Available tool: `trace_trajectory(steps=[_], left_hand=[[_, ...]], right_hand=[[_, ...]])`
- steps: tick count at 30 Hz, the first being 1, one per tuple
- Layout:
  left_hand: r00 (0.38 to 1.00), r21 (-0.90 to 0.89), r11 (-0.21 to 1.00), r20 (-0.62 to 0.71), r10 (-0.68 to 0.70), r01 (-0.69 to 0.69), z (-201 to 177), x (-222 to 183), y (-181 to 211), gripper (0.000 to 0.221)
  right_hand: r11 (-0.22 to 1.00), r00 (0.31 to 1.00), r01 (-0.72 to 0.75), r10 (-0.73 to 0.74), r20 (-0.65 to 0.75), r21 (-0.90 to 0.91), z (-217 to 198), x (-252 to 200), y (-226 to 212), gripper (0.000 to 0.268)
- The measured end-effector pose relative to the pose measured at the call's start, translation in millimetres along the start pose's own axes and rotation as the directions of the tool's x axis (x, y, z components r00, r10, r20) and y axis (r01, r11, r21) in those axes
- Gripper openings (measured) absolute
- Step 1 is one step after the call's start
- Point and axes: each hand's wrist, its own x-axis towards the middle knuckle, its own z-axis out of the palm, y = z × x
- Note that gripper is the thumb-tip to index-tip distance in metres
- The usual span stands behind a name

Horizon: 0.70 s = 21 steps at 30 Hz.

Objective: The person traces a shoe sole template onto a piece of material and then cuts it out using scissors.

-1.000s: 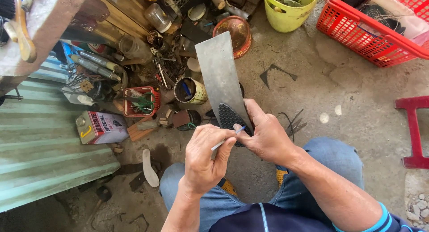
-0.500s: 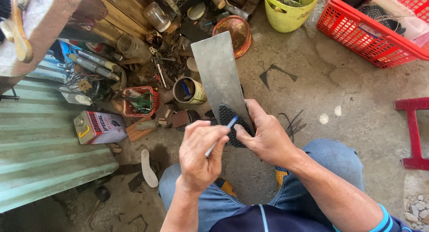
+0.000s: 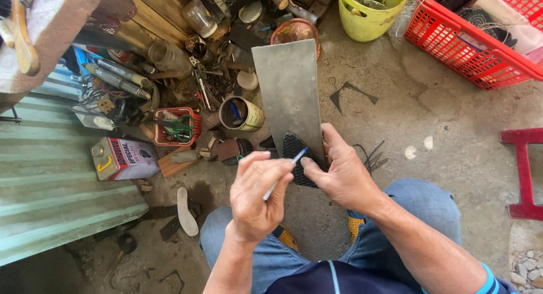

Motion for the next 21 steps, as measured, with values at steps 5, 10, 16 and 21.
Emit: trace_trajectory(steps=[5,10,16,21], left_hand=[[0.999,0.054,0.998,-0.042,0.024,-0.022,-2,4,-4,0.015],[0.998,0.043,0.999,-0.050,0.034,-0.032,-3,4,-4,0.015],[0.994,0.066,0.997,-0.100,0.045,-0.039,-4,5,-6,0.015],[0.995,0.088,0.995,-0.092,0.050,-0.042,-8,7,-9,0.015]], right_hand=[[0.999,0.999,0.038,-0.038,0.019,0.034,-1,0,-3,0.050],[0.999,0.999,0.044,-0.044,0.020,0.030,-3,2,8,0.052],[0.995,0.997,0.070,-0.072,0.026,0.068,-1,4,9,0.051],[0.995,0.997,0.075,-0.076,0.018,0.073,-1,4,18,0.052]])
